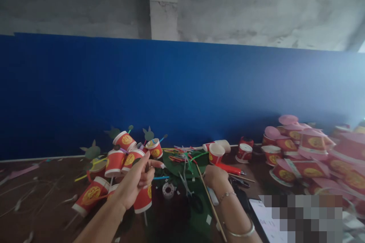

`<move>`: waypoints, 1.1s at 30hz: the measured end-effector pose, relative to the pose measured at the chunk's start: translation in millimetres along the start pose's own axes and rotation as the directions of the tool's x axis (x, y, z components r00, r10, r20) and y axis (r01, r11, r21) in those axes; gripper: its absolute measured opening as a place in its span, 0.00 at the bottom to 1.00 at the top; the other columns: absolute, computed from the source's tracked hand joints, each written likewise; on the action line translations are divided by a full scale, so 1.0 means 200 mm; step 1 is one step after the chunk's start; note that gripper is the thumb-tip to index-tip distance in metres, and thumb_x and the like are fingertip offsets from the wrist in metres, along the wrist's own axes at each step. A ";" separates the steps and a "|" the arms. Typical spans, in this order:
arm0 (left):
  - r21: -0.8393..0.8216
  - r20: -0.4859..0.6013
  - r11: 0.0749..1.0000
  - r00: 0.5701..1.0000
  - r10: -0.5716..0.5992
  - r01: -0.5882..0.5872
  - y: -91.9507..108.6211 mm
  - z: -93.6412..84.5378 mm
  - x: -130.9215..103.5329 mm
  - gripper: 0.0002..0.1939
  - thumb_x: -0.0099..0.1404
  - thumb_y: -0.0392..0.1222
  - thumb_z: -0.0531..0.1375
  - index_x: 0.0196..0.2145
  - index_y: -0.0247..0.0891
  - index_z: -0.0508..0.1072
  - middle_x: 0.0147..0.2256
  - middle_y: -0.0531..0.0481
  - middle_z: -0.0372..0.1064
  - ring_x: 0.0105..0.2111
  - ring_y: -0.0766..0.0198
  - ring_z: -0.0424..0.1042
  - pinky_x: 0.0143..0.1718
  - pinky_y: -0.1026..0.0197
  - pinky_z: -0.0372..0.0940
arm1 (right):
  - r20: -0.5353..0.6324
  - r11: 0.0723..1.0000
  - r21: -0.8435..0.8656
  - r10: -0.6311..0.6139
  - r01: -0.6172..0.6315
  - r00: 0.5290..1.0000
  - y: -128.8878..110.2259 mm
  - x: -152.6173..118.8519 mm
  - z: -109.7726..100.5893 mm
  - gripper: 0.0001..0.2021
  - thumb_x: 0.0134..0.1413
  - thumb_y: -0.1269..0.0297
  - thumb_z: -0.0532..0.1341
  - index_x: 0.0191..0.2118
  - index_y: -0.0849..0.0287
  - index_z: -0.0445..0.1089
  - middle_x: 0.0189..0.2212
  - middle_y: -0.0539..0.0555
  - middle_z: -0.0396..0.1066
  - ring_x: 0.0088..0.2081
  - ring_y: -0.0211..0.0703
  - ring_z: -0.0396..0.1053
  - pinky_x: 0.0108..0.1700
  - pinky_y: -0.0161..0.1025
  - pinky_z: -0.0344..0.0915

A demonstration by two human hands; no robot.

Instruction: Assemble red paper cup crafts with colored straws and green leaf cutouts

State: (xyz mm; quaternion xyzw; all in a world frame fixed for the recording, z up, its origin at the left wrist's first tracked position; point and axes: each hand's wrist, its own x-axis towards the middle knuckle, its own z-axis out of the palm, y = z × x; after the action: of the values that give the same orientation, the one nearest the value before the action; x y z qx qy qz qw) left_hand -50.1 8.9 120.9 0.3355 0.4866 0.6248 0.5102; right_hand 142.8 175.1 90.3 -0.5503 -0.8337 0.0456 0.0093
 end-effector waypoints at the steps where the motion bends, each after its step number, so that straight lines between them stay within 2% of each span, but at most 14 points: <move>1: -0.035 0.025 0.999 0.999 -0.039 0.039 0.00 0.00 0.01 0.31 0.57 0.67 0.52 0.31 0.32 0.73 0.12 0.65 0.39 0.14 0.74 0.36 0.17 0.66 0.39 | 0.000 1.000 0.017 -0.005 0.005 1.000 0.00 -0.01 0.00 0.03 0.40 0.74 0.62 0.23 0.63 0.74 0.27 0.64 0.76 0.34 0.57 0.75 0.34 0.44 0.65; 4: -0.090 0.084 0.990 0.991 -0.102 0.109 -0.02 0.00 0.02 0.35 0.58 0.69 0.47 0.30 0.31 0.73 0.11 0.65 0.39 0.13 0.74 0.36 0.18 0.65 0.37 | -0.037 0.991 0.117 -0.063 0.067 0.997 -0.07 -0.04 -0.03 0.06 0.47 0.68 0.61 0.27 0.63 0.74 0.31 0.65 0.76 0.37 0.58 0.74 0.38 0.47 0.65; 7: -0.061 0.102 0.987 0.985 -0.142 0.149 -0.04 -0.01 0.03 0.38 0.56 0.72 0.45 0.29 0.31 0.73 0.10 0.64 0.40 0.13 0.74 0.36 0.18 0.65 0.37 | -0.140 0.896 0.335 -0.257 0.290 0.956 -0.20 -0.11 -0.08 0.13 0.59 0.61 0.52 0.34 0.58 0.73 0.34 0.56 0.76 0.39 0.46 0.73 0.40 0.39 0.66; 8: -0.046 0.099 0.986 0.983 -0.153 0.158 -0.05 -0.01 0.04 0.38 0.56 0.73 0.45 0.29 0.31 0.73 0.10 0.64 0.40 0.13 0.74 0.36 0.18 0.65 0.37 | -0.171 0.834 0.409 -0.329 0.370 0.929 -0.24 -0.13 -0.08 0.13 0.60 0.59 0.52 0.36 0.57 0.72 0.35 0.53 0.76 0.39 0.43 0.72 0.41 0.36 0.66; 9: -0.032 0.095 0.986 0.982 -0.161 0.164 -0.06 -0.01 0.04 0.39 0.55 0.73 0.45 0.29 0.31 0.72 0.10 0.64 0.41 0.13 0.74 0.37 0.18 0.65 0.37 | -0.254 0.684 0.558 -0.399 0.470 0.881 -0.27 -0.15 -0.09 0.11 0.57 0.60 0.54 0.36 0.59 0.72 0.35 0.54 0.75 0.39 0.44 0.72 0.41 0.37 0.66; 10: -0.020 0.088 0.986 0.982 -0.165 0.167 -0.06 0.00 0.04 0.39 0.54 0.74 0.45 0.29 0.32 0.72 0.10 0.64 0.41 0.13 0.74 0.37 0.18 0.65 0.38 | -0.319 0.572 0.630 -0.427 0.525 0.847 -0.30 -0.17 -0.09 0.09 0.55 0.61 0.57 0.34 0.59 0.71 0.35 0.54 0.75 0.40 0.44 0.71 0.42 0.38 0.66; 12: 0.003 0.066 0.986 0.984 -0.165 0.165 -0.06 0.01 0.03 0.39 0.53 0.75 0.45 0.29 0.32 0.72 0.11 0.64 0.41 0.13 0.74 0.38 0.18 0.65 0.38 | -0.412 0.428 0.688 -0.435 0.586 0.801 -0.33 -0.21 -0.08 0.04 0.50 0.64 0.61 0.31 0.58 0.70 0.36 0.54 0.74 0.41 0.45 0.70 0.45 0.40 0.65; 17: 0.046 0.026 0.981 0.981 -0.192 0.191 -0.04 0.04 0.02 0.41 0.50 0.77 0.45 0.29 0.32 0.71 0.10 0.65 0.41 0.13 0.74 0.37 0.18 0.65 0.35 | -0.503 0.449 0.606 -0.422 0.656 0.754 -0.34 -0.23 -0.06 0.04 0.49 0.68 0.63 0.26 0.57 0.67 0.38 0.56 0.72 0.44 0.46 0.69 0.47 0.43 0.64; 22: 0.027 0.064 0.982 0.980 -0.190 0.189 -0.06 0.03 0.03 0.41 0.50 0.76 0.46 0.31 0.31 0.71 0.11 0.65 0.41 0.13 0.74 0.37 0.18 0.65 0.36 | -0.505 0.478 0.553 -0.459 0.682 0.731 -0.33 -0.24 -0.07 0.05 0.50 0.71 0.62 0.26 0.57 0.66 0.39 0.56 0.71 0.44 0.47 0.68 0.47 0.43 0.63; 25: -0.018 0.070 0.980 0.978 -0.196 0.198 -0.07 0.01 0.05 0.41 0.52 0.75 0.46 0.38 0.31 0.70 0.11 0.65 0.43 0.12 0.74 0.38 0.17 0.66 0.37 | -0.537 0.526 0.450 -0.486 0.722 0.689 -0.33 -0.27 -0.09 0.06 0.53 0.74 0.58 0.28 0.57 0.65 0.39 0.55 0.71 0.45 0.48 0.67 0.48 0.45 0.60; 28: -0.029 0.032 0.971 0.971 -0.236 0.237 -0.07 -0.01 0.09 0.44 0.56 0.74 0.40 0.50 0.31 0.63 0.11 0.65 0.44 0.12 0.72 0.40 0.16 0.67 0.40 | -0.603 0.557 0.367 -0.468 0.745 0.646 -0.35 -0.31 -0.11 0.06 0.55 0.73 0.56 0.30 0.57 0.64 0.38 0.55 0.70 0.45 0.48 0.66 0.48 0.47 0.58; 29: -0.015 0.024 0.964 0.964 -0.266 0.266 -0.07 -0.01 0.09 0.45 0.56 0.73 0.37 0.53 0.32 0.60 0.11 0.65 0.45 0.12 0.71 0.41 0.16 0.67 0.41 | -0.611 0.554 0.386 -0.445 0.737 0.655 -0.36 -0.32 -0.11 0.05 0.56 0.72 0.55 0.30 0.56 0.63 0.38 0.55 0.70 0.44 0.48 0.67 0.48 0.46 0.58; 31: 0.015 0.016 0.952 0.952 -0.306 0.306 -0.07 0.00 0.08 0.47 0.56 0.74 0.34 0.56 0.32 0.55 0.11 0.64 0.47 0.12 0.70 0.43 0.16 0.66 0.41 | -0.590 0.520 0.498 -0.383 0.694 0.711 -0.39 -0.34 -0.11 0.03 0.57 0.69 0.55 0.33 0.56 0.63 0.36 0.54 0.71 0.42 0.46 0.68 0.46 0.44 0.60; 33: 0.014 -0.009 0.970 0.970 -0.244 0.244 -0.07 0.03 0.06 0.47 0.54 0.76 0.38 0.55 0.34 0.57 0.13 0.64 0.48 0.13 0.71 0.44 0.17 0.67 0.41 | -0.534 0.449 0.635 -0.333 0.628 0.778 -0.41 -0.34 -0.08 0.03 0.56 0.68 0.56 0.37 0.55 0.62 0.34 0.52 0.71 0.39 0.44 0.69 0.43 0.41 0.62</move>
State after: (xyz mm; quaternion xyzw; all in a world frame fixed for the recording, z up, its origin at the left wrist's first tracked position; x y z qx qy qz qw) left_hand -43.5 21.4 107.7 0.2749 0.5306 0.5548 0.5788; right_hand 94.9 82.0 116.4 -0.2228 -0.8325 0.3084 0.4028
